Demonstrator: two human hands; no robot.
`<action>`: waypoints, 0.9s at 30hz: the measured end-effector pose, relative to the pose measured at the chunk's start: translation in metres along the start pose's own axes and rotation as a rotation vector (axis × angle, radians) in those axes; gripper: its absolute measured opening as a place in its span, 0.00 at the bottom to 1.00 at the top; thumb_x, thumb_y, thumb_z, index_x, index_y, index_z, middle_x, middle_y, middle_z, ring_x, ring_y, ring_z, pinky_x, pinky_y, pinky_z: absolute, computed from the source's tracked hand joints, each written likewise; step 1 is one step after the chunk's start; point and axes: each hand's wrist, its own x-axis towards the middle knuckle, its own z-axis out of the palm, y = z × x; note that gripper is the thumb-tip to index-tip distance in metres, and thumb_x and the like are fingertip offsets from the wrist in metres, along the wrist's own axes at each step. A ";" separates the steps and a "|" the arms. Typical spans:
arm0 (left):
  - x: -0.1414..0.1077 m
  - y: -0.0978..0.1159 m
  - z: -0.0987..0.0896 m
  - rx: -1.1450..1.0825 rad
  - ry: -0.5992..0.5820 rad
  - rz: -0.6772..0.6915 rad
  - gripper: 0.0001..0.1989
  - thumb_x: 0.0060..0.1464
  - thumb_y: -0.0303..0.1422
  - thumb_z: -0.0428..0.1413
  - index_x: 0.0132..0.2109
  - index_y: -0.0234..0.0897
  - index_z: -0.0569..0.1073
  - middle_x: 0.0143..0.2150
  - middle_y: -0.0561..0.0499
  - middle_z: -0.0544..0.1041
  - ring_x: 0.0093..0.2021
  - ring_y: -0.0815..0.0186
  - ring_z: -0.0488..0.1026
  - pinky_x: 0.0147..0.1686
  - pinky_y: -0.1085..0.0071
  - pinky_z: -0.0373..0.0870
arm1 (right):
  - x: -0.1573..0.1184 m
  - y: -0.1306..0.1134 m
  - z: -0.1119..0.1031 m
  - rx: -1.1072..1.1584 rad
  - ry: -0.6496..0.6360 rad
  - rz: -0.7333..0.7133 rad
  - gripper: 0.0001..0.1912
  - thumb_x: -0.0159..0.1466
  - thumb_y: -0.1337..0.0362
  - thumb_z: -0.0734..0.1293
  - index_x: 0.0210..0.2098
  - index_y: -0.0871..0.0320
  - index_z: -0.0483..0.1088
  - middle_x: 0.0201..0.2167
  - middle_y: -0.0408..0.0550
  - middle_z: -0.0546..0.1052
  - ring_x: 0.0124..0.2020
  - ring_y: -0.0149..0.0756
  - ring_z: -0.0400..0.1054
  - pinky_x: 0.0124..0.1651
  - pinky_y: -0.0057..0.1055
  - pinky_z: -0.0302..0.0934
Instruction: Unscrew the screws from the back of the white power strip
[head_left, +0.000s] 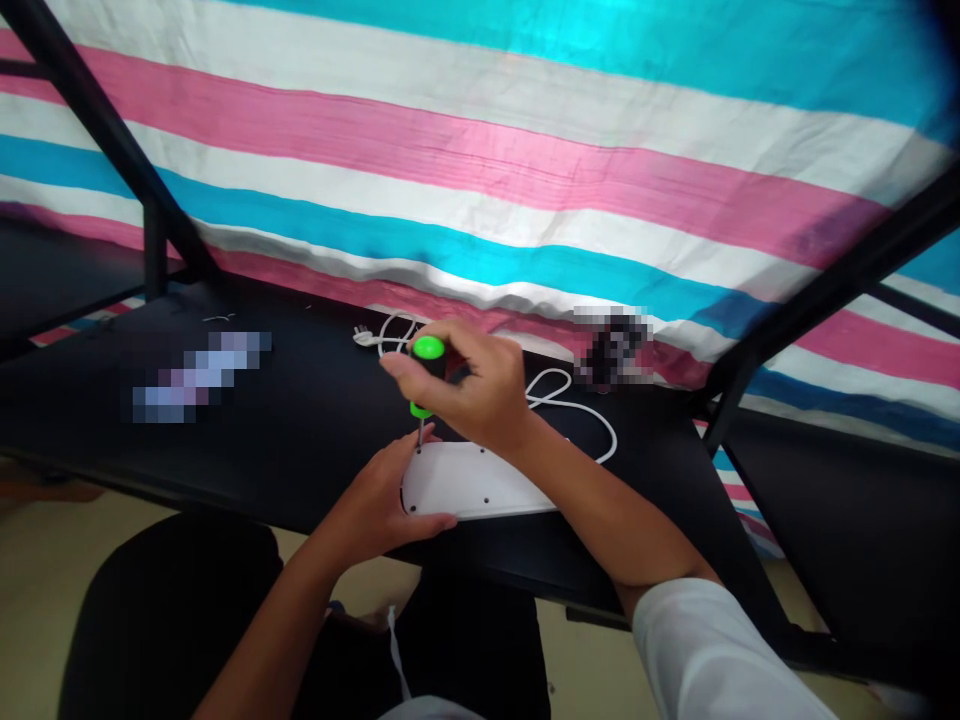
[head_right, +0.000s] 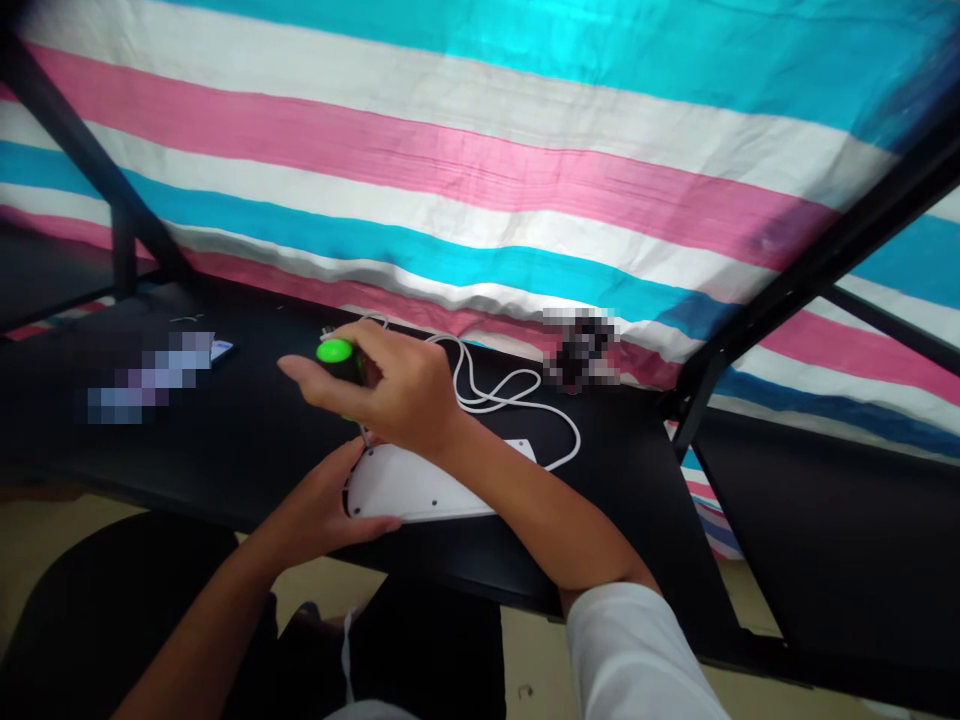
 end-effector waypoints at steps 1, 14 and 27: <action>0.000 0.000 0.000 -0.005 0.000 0.008 0.52 0.49 0.53 0.70 0.73 0.38 0.58 0.72 0.34 0.67 0.71 0.40 0.65 0.70 0.43 0.63 | 0.002 -0.002 -0.005 0.009 0.009 0.007 0.19 0.70 0.45 0.67 0.33 0.54 0.72 0.24 0.41 0.72 0.25 0.29 0.63 0.32 0.30 0.63; 0.002 0.008 -0.005 -0.036 -0.015 0.009 0.51 0.47 0.52 0.71 0.71 0.36 0.62 0.67 0.34 0.71 0.67 0.38 0.69 0.65 0.43 0.68 | 0.001 -0.009 -0.025 0.121 -0.081 -0.131 0.21 0.66 0.46 0.72 0.29 0.55 0.70 0.25 0.41 0.74 0.25 0.28 0.64 0.31 0.30 0.61; 0.002 0.006 -0.001 -0.085 -0.005 0.118 0.54 0.44 0.50 0.73 0.72 0.36 0.62 0.71 0.35 0.68 0.70 0.40 0.66 0.68 0.44 0.63 | -0.010 -0.017 -0.020 0.127 -0.091 -0.182 0.22 0.65 0.44 0.73 0.29 0.55 0.70 0.23 0.38 0.71 0.23 0.26 0.62 0.26 0.29 0.56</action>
